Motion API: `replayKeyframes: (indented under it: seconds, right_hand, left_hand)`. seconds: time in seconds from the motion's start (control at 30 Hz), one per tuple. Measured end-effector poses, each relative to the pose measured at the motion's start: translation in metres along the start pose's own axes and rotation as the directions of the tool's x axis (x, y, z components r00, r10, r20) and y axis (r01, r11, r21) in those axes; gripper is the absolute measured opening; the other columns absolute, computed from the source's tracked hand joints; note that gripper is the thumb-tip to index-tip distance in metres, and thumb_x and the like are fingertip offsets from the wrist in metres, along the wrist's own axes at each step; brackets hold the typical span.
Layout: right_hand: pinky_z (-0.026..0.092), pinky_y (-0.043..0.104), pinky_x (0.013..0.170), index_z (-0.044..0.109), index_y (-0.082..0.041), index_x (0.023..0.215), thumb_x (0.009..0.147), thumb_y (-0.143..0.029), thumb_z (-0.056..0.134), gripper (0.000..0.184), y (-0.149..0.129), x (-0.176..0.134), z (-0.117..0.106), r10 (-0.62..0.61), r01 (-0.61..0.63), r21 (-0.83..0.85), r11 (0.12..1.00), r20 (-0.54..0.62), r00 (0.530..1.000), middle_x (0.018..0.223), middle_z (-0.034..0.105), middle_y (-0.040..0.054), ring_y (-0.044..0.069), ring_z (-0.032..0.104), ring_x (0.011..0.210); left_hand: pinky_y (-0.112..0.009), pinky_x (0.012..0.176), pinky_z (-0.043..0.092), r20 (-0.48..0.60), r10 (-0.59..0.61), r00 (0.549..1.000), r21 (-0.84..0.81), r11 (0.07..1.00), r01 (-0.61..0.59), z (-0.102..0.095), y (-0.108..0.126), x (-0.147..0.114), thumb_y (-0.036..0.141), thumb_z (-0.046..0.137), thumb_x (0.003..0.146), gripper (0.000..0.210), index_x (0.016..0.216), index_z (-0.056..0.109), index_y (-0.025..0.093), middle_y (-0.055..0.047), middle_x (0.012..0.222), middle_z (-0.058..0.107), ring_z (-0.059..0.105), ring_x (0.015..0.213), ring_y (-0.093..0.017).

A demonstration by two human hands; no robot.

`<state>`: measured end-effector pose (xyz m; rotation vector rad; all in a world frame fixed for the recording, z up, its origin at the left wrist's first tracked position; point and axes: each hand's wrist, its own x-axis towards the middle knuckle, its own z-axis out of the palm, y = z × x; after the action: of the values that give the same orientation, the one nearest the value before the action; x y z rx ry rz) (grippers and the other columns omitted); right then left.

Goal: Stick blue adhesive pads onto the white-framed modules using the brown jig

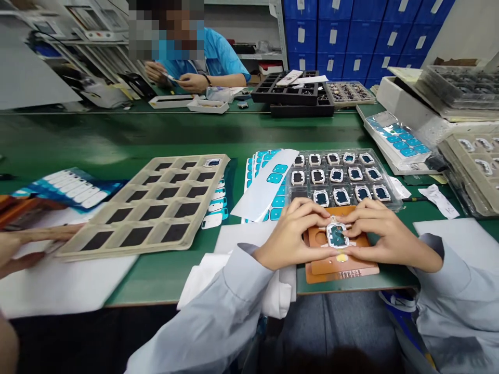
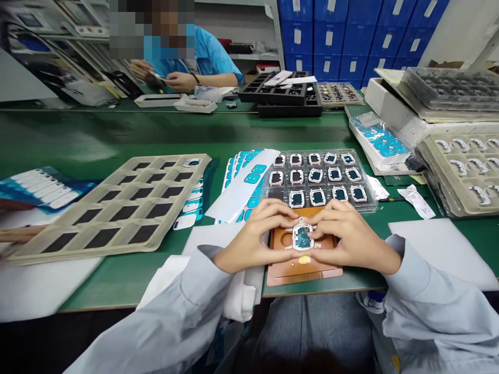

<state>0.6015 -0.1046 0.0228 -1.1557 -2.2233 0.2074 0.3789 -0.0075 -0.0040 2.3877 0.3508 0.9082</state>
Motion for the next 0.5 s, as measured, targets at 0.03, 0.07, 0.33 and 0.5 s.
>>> replayKeyframes:
  seconds: [0.03,0.07,0.33,0.5]
  right_hand:
    - [0.044,0.040,0.075,0.066,-0.020,0.081,0.084,-0.032,0.073,0.014,0.001,0.000,0.001,-0.002,0.002,0.015,1.000,0.001,1.000,0.105,0.072,0.0072,0.023,0.057,0.086]
    - [0.044,0.039,0.075,0.065,-0.021,0.082,0.084,-0.031,0.073,0.014,0.003,0.000,0.001,-0.005,0.005,0.032,0.999,0.001,1.000,0.104,0.072,0.0071,0.023,0.057,0.086]
    - [0.049,0.033,0.076,0.056,-0.022,0.096,0.075,-0.039,0.081,0.037,0.016,-0.001,0.010,0.123,-0.087,0.270,0.959,-0.117,0.986,0.094,0.061,0.0049,0.021,0.060,0.086]
    - [0.052,0.031,0.082,0.046,-0.024,0.111,0.077,-0.046,0.081,0.053,0.027,-0.002,0.016,0.237,-0.201,0.689,0.696,0.044,0.970,0.102,0.068,0.0059,0.021,0.067,0.096]
  left_hand:
    - [-0.048,0.098,0.043,0.023,-0.014,1.000,-0.025,1.000,0.015,-0.001,-0.002,0.000,0.048,0.083,0.071,0.039,0.091,0.068,0.019,-0.008,0.107,0.068,0.052,0.109,-0.027]
    - [-0.049,0.101,0.042,0.047,-0.026,0.999,-0.050,0.998,0.029,-0.002,-0.004,0.000,0.049,0.085,0.069,0.041,0.093,0.069,0.020,-0.009,0.111,0.067,0.051,0.112,-0.027]
    - [-0.060,0.116,0.023,0.161,0.097,0.982,0.025,0.994,-0.102,-0.002,-0.004,0.003,0.070,0.062,0.081,0.073,0.145,0.045,0.038,-0.010,0.153,0.036,0.029,0.141,-0.035]
    - [-0.054,0.113,0.031,-0.382,-0.099,0.919,0.235,0.951,0.200,-0.013,-0.039,0.008,0.053,0.036,0.100,0.052,0.143,0.046,0.027,-0.013,0.142,0.047,0.041,0.134,-0.030]
